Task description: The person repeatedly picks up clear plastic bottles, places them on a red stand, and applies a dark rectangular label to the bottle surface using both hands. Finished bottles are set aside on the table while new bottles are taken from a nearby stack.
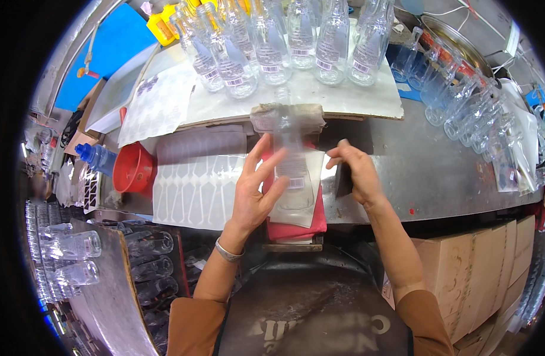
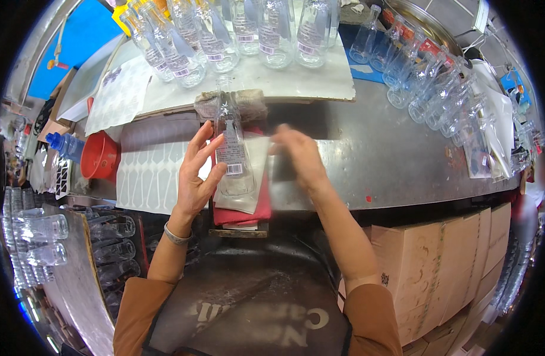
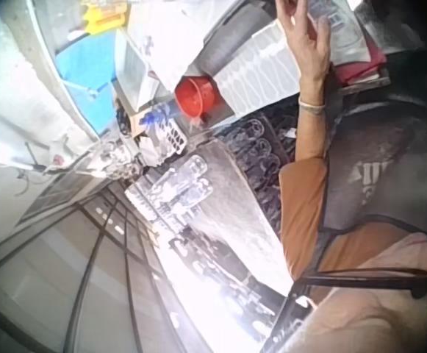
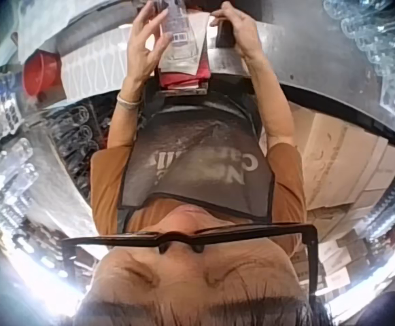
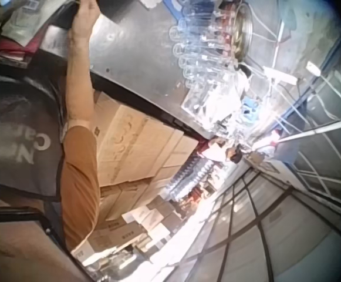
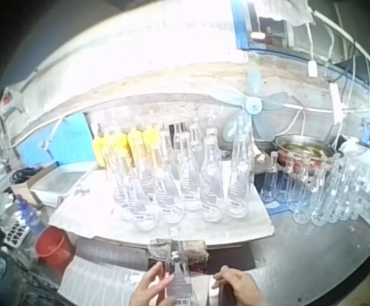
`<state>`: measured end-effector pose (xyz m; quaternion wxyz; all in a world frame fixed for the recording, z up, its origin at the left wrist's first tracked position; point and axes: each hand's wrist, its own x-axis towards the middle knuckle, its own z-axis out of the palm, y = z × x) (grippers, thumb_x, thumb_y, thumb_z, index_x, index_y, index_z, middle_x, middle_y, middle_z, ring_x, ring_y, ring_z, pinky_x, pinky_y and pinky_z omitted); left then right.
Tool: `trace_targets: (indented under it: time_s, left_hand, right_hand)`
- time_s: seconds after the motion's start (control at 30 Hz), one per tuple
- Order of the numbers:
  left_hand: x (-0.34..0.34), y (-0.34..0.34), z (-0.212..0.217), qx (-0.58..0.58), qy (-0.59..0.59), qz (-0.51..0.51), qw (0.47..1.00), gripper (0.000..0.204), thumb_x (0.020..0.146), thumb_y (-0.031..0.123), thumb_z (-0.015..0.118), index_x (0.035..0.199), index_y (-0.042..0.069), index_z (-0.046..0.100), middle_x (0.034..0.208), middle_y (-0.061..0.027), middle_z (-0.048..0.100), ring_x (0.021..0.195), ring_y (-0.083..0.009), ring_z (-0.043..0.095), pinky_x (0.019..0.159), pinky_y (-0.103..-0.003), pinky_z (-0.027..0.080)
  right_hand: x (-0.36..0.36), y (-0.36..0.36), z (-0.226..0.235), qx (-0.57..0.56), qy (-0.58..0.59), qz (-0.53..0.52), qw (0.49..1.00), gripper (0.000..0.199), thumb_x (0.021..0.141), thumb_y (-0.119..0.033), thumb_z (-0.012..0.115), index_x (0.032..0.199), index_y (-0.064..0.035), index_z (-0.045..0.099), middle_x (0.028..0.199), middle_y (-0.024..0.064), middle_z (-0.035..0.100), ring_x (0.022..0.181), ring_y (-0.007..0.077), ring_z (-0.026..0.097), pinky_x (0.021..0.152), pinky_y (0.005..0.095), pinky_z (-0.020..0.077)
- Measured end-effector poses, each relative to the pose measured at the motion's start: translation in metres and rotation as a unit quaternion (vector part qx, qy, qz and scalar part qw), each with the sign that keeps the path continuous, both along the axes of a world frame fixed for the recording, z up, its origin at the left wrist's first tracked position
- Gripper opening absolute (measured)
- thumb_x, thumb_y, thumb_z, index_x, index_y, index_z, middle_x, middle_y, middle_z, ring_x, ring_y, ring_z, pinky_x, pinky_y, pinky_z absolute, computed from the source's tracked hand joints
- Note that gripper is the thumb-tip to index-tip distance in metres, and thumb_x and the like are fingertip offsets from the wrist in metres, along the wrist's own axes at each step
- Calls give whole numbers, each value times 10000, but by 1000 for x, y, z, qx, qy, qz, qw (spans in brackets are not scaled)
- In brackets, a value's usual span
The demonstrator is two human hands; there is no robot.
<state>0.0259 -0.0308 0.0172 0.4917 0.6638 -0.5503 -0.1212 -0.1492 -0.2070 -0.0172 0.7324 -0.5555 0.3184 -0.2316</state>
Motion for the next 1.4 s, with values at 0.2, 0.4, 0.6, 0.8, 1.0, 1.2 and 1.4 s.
trace_targets:
  time_s: [0.2, 0.4, 0.6, 0.8, 1.0, 1.2, 1.4]
  left_hand:
    - [-1, 1, -2, -5, 1, 6, 1000, 511, 884, 61, 689, 1389, 63, 615, 1565, -199, 413, 1427, -334, 433, 1158, -443, 352]
    - [-2, 1, -5, -8, 3, 6, 1000, 531, 888, 86, 711, 1407, 66, 598, 1567, -186, 415, 1418, -320, 447, 1151, -425, 363]
    - [1, 23, -16, -9, 54, -22, 998, 910, 804, 219, 831, 1544, -6, 351, 1614, -212, 324, 1484, -351, 338, 1211, -438, 267]
    - [-11, 42, -41, 45, -14, -4, 999, 1115, 739, 174, 861, 1590, -32, 170, 1593, -241, 345, 1372, -331, 479, 1160, -431, 359]
    - [-19, 37, -38, -13, -65, 24, 998, 1184, 719, 103, 864, 1598, -41, 83, 1555, -256, 401, 1162, -297, 608, 1009, -412, 502]
    - [-31, 37, -29, 9, 18, 27, 999, 1179, 716, 55, 848, 1591, -61, 66, 1500, -242, 464, 1181, -291, 597, 1014, -384, 499]
    - [-32, 40, -28, 14, 78, 15, 997, 1106, 741, 2, 782, 1601, -33, 87, 1493, -234, 479, 1312, -318, 542, 1115, -396, 408]
  right_hand:
    - [0, 21, 46, -80, -49, 68, 993, 330, 951, -87, 616, 1268, -3, 586, 1103, 41, 666, 1046, 108, 605, 912, 272, 496]
    - [23, 6, 72, -368, 9, -19, 930, 296, 909, -103, 672, 1185, 3, 651, 986, 68, 698, 847, 126, 636, 781, 282, 528]
    - [21, 21, 84, -639, -57, -16, 767, 331, 770, 97, 689, 1071, -39, 711, 1066, 141, 719, 954, 306, 670, 802, 386, 549]
    - [7, 64, 98, -713, -94, 191, 668, 247, 789, -97, 699, 1034, -113, 726, 1081, 97, 708, 930, 254, 670, 758, 385, 538]
    - [37, 70, 101, -673, -40, 267, 688, 158, 754, -101, 666, 895, -57, 610, 839, 92, 595, 856, 277, 632, 712, 399, 533]
    - [68, 7, 116, -714, 3, 56, 698, 252, 753, -93, 726, 997, -63, 669, 943, 126, 664, 851, 338, 647, 747, 422, 542]
    - [46, 12, 96, -630, -3, 154, 762, 246, 796, -29, 705, 1037, -73, 701, 998, 110, 696, 840, 280, 663, 760, 387, 548]
